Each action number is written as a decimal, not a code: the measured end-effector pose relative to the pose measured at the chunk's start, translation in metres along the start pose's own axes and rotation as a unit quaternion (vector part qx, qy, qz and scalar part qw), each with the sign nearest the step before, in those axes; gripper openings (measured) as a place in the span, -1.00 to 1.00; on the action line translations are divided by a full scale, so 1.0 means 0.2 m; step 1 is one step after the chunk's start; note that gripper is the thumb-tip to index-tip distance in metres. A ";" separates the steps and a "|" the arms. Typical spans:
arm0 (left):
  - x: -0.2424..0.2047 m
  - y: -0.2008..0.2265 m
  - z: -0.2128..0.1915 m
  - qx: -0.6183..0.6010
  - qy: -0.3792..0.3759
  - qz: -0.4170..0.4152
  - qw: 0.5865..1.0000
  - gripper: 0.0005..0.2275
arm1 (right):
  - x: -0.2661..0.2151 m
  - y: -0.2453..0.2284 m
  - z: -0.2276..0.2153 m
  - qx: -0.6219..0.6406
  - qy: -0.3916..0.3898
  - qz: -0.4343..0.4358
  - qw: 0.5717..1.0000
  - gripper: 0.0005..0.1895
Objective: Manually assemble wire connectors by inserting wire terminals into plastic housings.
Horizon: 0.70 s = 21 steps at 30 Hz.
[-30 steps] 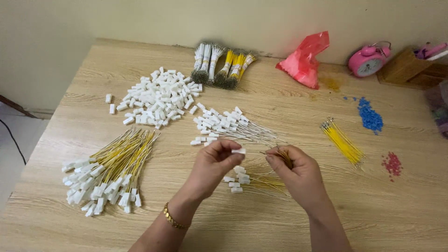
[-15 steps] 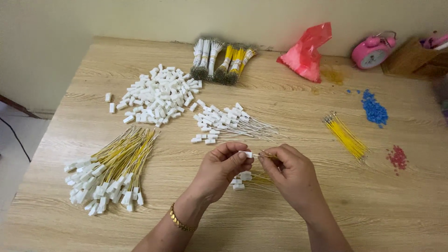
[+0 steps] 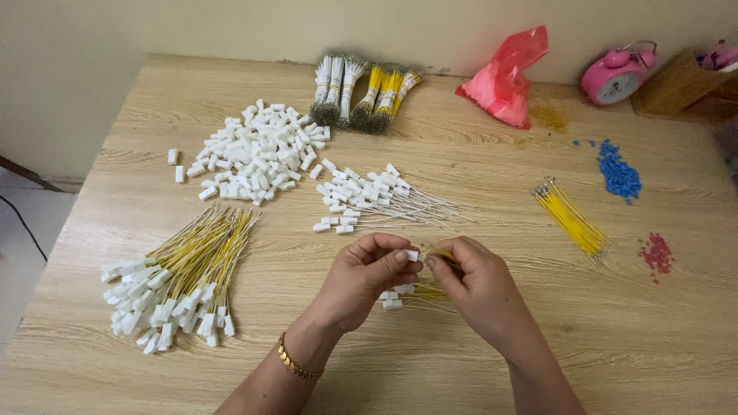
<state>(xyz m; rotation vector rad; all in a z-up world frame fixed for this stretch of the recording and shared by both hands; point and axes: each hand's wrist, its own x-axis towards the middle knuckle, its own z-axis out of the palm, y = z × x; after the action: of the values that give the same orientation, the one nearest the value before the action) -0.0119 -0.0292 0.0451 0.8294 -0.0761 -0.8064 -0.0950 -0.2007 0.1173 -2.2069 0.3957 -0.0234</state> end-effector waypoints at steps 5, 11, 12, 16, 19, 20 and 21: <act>0.02 -0.06 -0.02 0.023 -0.010 0.013 1.000 -0.88 | 0.01 0.04 0.02 -0.026 -0.006 -0.009 1.000 -0.84; 0.02 -0.15 -0.05 0.028 -0.012 0.012 0.999 -0.89 | 0.01 0.10 0.06 -0.023 -0.023 -0.008 0.999 -0.84; 0.02 -0.16 -0.06 0.033 -0.016 0.014 0.999 -0.89 | 0.01 0.11 0.06 -0.023 -0.030 -0.012 0.999 -0.84; 0.02 -0.15 -0.08 0.033 -0.020 0.017 0.999 -0.90 | 0.03 0.14 0.07 -0.012 -0.045 -0.007 0.999 -0.85; 0.00 0.00 -0.05 0.082 -0.027 0.011 0.996 -0.87 | 0.04 0.19 0.09 0.011 -0.055 -0.001 0.998 -0.84; -0.01 0.09 -0.03 0.263 0.016 0.002 0.965 -0.83 | 0.04 0.19 0.10 -0.032 -0.078 0.040 0.996 -0.81; -0.02 0.17 -0.01 0.435 0.059 -0.008 0.899 -0.77 | 0.05 0.20 0.10 -0.075 -0.100 0.080 0.989 -0.74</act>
<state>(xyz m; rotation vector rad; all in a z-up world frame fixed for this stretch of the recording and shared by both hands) 0.0070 -0.0118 0.0683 1.7258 -0.3405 -0.7249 -0.0934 -0.2104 0.0734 -2.2916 0.4733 0.3209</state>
